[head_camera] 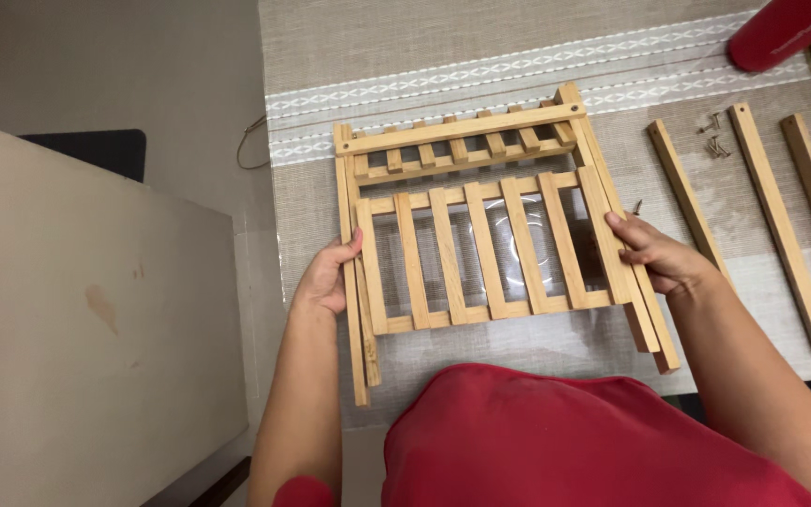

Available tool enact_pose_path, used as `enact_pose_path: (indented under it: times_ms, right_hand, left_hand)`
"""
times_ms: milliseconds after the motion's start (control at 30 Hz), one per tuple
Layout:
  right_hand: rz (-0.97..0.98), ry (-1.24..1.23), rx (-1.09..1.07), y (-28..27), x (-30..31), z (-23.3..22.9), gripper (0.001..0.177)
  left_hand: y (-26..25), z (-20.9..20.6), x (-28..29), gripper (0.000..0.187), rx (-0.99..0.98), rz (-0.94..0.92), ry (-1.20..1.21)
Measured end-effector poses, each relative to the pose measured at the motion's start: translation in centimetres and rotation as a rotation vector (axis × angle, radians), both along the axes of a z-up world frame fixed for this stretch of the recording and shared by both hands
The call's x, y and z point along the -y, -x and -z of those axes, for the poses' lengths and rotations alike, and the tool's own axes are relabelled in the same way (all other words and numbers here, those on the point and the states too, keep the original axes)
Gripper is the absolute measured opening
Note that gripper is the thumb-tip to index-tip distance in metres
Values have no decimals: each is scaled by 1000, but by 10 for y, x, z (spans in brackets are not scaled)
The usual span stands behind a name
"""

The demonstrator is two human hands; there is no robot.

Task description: The person assembles a small wooden rack by aligning slats and securing them with screws using a screwdriver. The person repeatedly positions pieces, drives screws, and adjusts the frame to complete the assembly.

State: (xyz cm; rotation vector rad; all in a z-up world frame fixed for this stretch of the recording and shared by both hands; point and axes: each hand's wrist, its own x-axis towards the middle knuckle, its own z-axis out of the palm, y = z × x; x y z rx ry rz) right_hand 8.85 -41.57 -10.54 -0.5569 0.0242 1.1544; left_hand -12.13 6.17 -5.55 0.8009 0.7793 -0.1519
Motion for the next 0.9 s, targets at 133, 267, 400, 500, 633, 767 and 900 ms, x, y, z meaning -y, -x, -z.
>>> enact_pose_path:
  times_ms: [133, 267, 400, 500, 633, 767, 900]
  right_hand:
    - [55, 766, 259, 4, -2, -8, 63]
    - [36, 710, 282, 5, -1, -11, 66]
    - [18, 808, 266, 6, 4, -16, 64]
    - [39, 817, 278, 5, 5, -23, 64]
    - [11, 917, 294, 3, 6, -27, 65]
    - [-28, 823, 361, -1, 6, -17, 64]
    - [74, 775, 250, -1, 11, -13, 59]
  left_hand:
    - [-1, -6, 3, 56, -10, -14, -4]
    - [0, -6, 1, 52, -7, -21, 27]
    - [10, 5, 1, 49, 27, 2, 81]
    - [12, 12, 0, 45, 37, 20, 91]
    - [8, 11, 4, 35, 64, 66, 150]
    - [2, 0, 12, 30, 70, -1, 145]
    - [-4, -1, 20, 36, 78, -96, 149]
